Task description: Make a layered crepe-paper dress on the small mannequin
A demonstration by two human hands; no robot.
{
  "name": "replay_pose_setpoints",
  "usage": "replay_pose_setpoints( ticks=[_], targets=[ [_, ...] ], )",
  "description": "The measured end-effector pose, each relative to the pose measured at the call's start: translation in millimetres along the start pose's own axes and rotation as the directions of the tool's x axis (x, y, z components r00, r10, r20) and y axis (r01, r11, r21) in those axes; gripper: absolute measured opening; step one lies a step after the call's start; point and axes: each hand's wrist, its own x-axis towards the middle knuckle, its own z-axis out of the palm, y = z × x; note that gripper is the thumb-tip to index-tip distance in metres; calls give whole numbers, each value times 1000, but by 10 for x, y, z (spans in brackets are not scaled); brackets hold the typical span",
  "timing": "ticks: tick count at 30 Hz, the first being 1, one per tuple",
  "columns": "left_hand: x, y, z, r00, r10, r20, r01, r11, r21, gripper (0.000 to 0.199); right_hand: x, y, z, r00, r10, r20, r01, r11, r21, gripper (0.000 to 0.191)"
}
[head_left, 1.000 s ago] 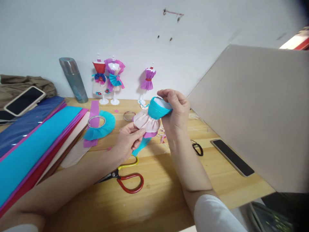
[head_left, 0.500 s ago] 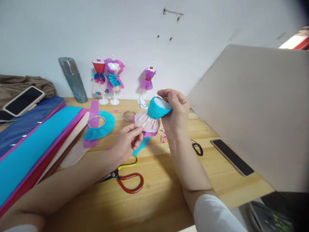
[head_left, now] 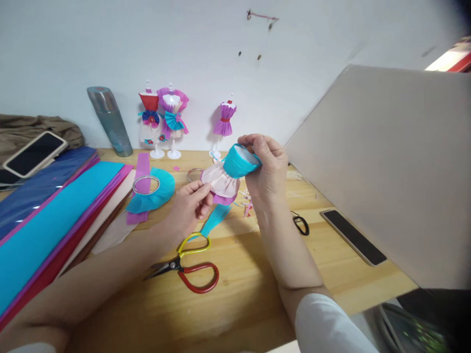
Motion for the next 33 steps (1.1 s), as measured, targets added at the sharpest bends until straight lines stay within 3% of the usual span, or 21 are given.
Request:
replay_pose_setpoints(
  ticks=[5,12,16,19,26,33],
  targets=[
    [67,-10,-65,1000,-22,-4,22,1000,22,36,22,-5,-27,999,-33,31,35,995,-91,22],
    [-119,-71,13,976,90,-197,-77,994,71,45,14,-13,-37,997,-57,52,65,985,-158,23],
    [-240,-171,83,993,-11,-121,32,984,176,44,9,-7,-25,999,-45,13,46,990,-136,26],
    [-212,-207,105,993,-62,-97,76,985,158,41,9,9,-34,999,-47,1,47,990,-136,26],
    [-106,-133,126,991,-99,-92,101,995,18,41,2,44,-53,995,-81,56,90,980,-176,26],
    [-99,-120,109,993,-91,-74,89,995,-40,40,-8,24,-16,996,-84,19,85,985,-151,29]
  ],
)
